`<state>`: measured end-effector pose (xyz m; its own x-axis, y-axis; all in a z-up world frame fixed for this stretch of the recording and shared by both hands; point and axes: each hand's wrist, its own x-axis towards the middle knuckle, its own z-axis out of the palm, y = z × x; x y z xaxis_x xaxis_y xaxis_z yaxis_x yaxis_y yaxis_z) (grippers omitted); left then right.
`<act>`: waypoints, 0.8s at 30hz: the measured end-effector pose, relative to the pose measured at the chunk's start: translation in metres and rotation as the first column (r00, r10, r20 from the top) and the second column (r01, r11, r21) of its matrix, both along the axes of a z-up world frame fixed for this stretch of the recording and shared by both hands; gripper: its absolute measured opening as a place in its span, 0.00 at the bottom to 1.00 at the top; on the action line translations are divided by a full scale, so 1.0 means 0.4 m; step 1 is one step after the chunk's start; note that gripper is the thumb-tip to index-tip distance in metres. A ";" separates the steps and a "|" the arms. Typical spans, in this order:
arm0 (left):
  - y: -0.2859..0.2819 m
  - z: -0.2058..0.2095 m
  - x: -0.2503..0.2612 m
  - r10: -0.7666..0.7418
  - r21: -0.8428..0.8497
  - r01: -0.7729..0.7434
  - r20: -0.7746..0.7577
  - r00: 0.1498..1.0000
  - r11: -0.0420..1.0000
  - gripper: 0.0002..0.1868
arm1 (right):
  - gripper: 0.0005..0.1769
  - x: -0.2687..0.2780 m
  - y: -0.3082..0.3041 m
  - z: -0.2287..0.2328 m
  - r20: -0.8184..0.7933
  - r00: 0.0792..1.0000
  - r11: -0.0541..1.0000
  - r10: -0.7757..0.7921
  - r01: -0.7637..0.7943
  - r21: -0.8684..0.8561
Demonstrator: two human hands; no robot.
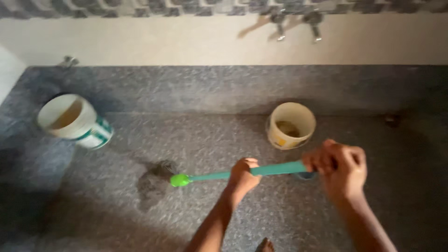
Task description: The person mops a floor using a mop, moving it across the surface while several buckets are placed around the room.
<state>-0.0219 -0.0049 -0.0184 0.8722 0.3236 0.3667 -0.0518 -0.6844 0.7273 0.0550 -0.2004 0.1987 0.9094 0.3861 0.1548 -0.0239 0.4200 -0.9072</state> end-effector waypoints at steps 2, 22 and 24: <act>-0.109 0.035 0.075 -0.078 -0.099 0.062 -0.163 0.984 0.993 0.08 | 0.22 0.039 -0.086 0.041 0.072 0.995 0.993 -0.062 0.069 -0.098; -0.060 0.016 0.058 -0.106 -0.096 0.064 -0.537 0.837 0.993 0.16 | 0.23 0.028 -0.022 -0.044 -0.008 0.985 0.985 -0.173 0.173 0.015; 0.005 0.004 0.009 -0.065 -0.072 0.029 -0.571 0.818 0.997 0.15 | 0.23 -0.017 0.032 -0.086 0.002 0.987 0.987 -0.160 0.160 0.030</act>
